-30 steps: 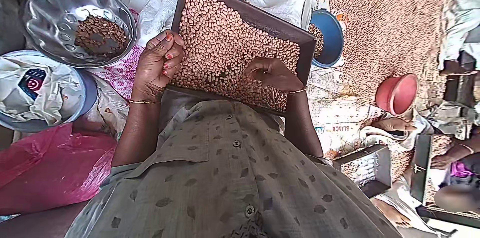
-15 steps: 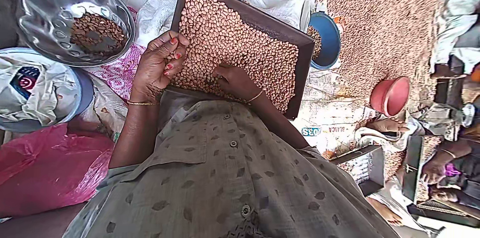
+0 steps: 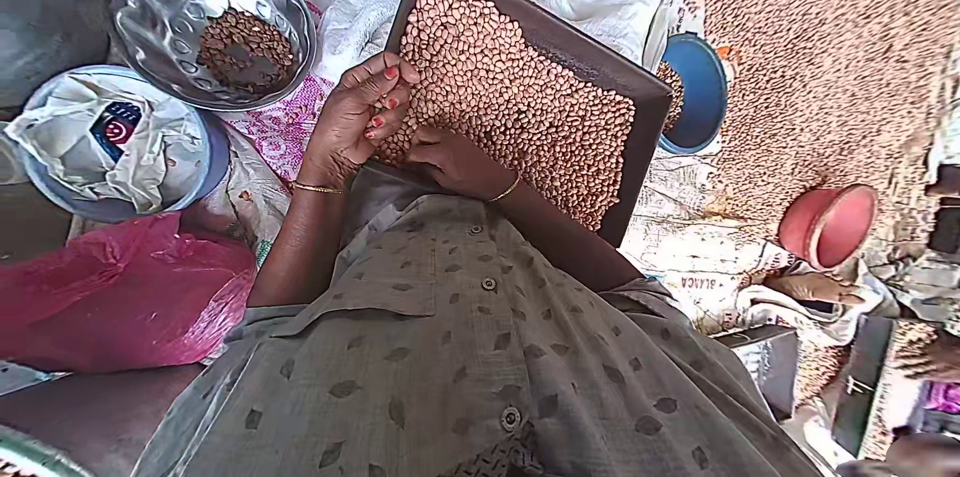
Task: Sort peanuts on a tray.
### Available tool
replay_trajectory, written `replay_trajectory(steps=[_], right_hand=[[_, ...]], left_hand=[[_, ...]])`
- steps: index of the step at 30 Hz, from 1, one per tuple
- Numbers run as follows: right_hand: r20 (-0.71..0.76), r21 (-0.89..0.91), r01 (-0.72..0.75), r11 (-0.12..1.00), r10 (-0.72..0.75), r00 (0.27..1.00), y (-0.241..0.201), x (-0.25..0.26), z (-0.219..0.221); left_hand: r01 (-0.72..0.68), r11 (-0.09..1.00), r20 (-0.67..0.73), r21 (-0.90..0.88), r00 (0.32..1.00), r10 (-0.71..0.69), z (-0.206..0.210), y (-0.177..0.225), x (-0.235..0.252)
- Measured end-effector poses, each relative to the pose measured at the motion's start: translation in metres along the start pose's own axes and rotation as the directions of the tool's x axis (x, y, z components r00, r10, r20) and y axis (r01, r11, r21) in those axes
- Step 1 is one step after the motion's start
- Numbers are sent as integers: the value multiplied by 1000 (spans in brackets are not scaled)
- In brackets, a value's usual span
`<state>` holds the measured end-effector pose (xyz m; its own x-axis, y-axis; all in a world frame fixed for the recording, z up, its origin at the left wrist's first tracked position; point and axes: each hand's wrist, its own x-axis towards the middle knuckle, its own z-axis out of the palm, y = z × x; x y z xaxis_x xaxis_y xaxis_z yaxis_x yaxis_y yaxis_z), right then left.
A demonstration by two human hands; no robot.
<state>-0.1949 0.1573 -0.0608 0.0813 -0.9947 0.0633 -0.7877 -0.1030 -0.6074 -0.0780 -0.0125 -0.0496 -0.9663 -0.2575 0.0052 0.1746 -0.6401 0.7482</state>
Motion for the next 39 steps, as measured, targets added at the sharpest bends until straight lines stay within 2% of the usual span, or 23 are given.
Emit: replay_trajectory(steps=[7,10,13,15,18,21,23,25,28,30,34,36,39], right_hand=[[-28,-55,-32,998,30,999,-1,-5,0],[-154,27,-96,995,99,983,8,-10,-6],[-312,110,-284,953,304,900,16,-24,-26],[-387,250,-333,909,409,827,16,-30,-38],[-425,488,-255,834,483,765,6,-29,-50],[-478,532,-90,842,386,789,-16,-12,-57],[-500,478,-3,879,274,822,-27,-2,-69],[-589,361,-29,932,252,768,-18,-1,-84],[-678,281,-235,930,366,637,24,-25,-110],[-656,273,-367,889,451,605,47,-49,-117],[-556,191,-520,833,528,642,67,-76,-103],[-526,129,-553,823,529,666,76,-76,-91],[-498,-15,-655,756,562,660,77,-64,-79]], left_hand=[[2,1000,16,-10,1000,-2,0,0,1],[7,1000,11,-5,1000,-7,1,0,1],[21,1000,15,4,1000,-22,0,0,2],[51,998,26,23,998,-52,-1,-1,2],[116,988,40,103,992,-120,2,0,3],[170,971,97,169,977,-188,1,-2,3],[191,965,144,180,965,-218,0,-3,3],[204,963,183,178,954,-236,-2,-2,2],[192,962,136,192,966,-220,0,0,2],[179,969,96,170,976,-197,0,-1,1],[142,980,78,140,985,-154,2,0,3],[140,982,58,130,987,-148,3,0,3],[146,982,33,116,988,-151,3,0,3]])
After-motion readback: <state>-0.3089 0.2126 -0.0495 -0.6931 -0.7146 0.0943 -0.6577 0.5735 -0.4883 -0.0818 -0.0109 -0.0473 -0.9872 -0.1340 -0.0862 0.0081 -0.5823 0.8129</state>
